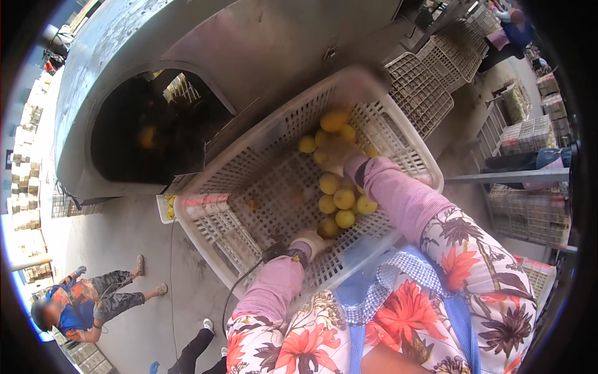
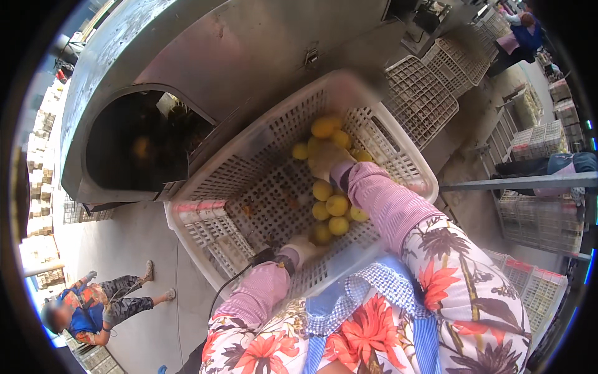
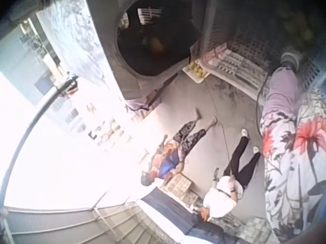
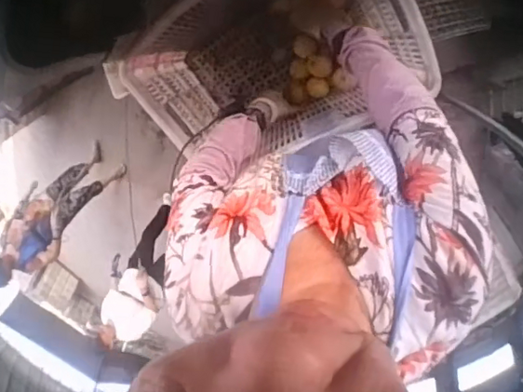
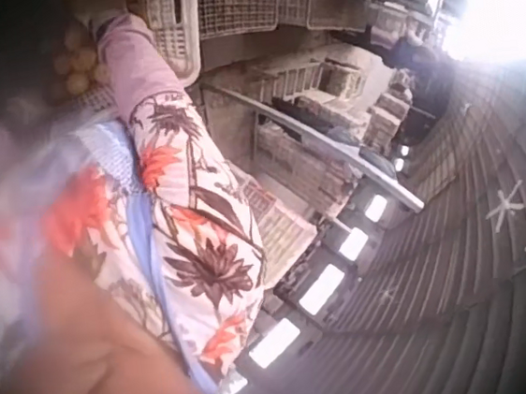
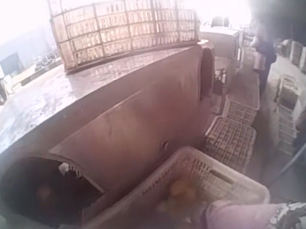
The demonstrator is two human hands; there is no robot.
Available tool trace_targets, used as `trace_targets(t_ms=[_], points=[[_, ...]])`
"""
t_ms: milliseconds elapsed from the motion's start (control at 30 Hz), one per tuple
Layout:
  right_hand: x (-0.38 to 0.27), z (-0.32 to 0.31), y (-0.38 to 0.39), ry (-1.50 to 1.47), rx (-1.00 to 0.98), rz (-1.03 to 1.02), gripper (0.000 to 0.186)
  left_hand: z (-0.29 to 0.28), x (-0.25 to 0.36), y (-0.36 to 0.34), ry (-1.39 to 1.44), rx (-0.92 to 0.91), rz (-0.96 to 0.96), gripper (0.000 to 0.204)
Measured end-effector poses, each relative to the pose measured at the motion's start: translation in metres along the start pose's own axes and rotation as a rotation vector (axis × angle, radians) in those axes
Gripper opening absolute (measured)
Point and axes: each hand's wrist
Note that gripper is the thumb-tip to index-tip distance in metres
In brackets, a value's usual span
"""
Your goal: The person picks yellow citrus fruits from a white plastic crate and places them into a processing machine. The person repeats this action continuously, handling the fruit one at a time or in small groups.
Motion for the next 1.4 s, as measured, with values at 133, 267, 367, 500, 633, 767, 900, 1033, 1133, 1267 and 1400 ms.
trace_targets(t_ms=[133,267,367,500,633,767,900,1033,1133,1267,1400], points=[[0.007,-0.036,0.017,-1.553,-0.184,-0.031,0.045,0.004,-0.052,-0.002,-0.235,-0.215,0.073,0.063],[-0.01,-0.046,0.057,-1.739,-0.358,-0.512,0.055,-0.004,-0.056,-0.004,-0.022,-0.301,-0.088,0.054],[-0.036,-0.041,0.086,-1.692,-0.378,-0.663,0.063,-0.011,-0.04,0.008,-0.046,-0.261,-0.139,0.051],[-0.065,-0.035,0.11,-1.036,-0.072,-0.708,0.079,-0.014,-0.039,0.017,0.039,-0.267,-0.219,0.054],[-0.075,-0.032,0.126,-0.974,0.04,-0.733,0.073,-0.003,-0.067,-0.012,0.065,-0.292,-0.211,0.055],[-0.074,-0.026,0.132,-1.543,-0.189,-0.798,0.061,0.0,-0.089,-0.028,-0.018,-0.249,-0.184,0.041],[-0.079,-0.018,0.121,-2.049,-0.466,-0.869,0.053,-0.037,-0.07,0.026,0.294,-0.04,-0.025,0.037],[-0.115,-0.02,0.101,-1.69,-0.062,-0.496,0.056,-0.07,-0.012,0.12,1.249,0.385,0.261,0.033],[-0.166,-0.03,0.078,-0.831,0.375,-0.774,0.07,-0.066,0.015,0.186,1.431,0.73,0.676,0.04],[-0.226,-0.04,0.038,-0.215,0.629,-0.738,0.083,-0.041,-0.003,0.25,1.704,0.757,0.965,0.053],[-0.269,-0.041,-0.007,0.094,0.88,-0.75,0.083,-0.031,-0.034,0.276,1.775,0.683,1.371,0.05]])
Point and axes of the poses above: each hand's wrist, its own y-axis away from the middle knuckle, its own z-axis out of the palm, x = y × z, and after that the axes turned 10 degrees about -x, right-handed
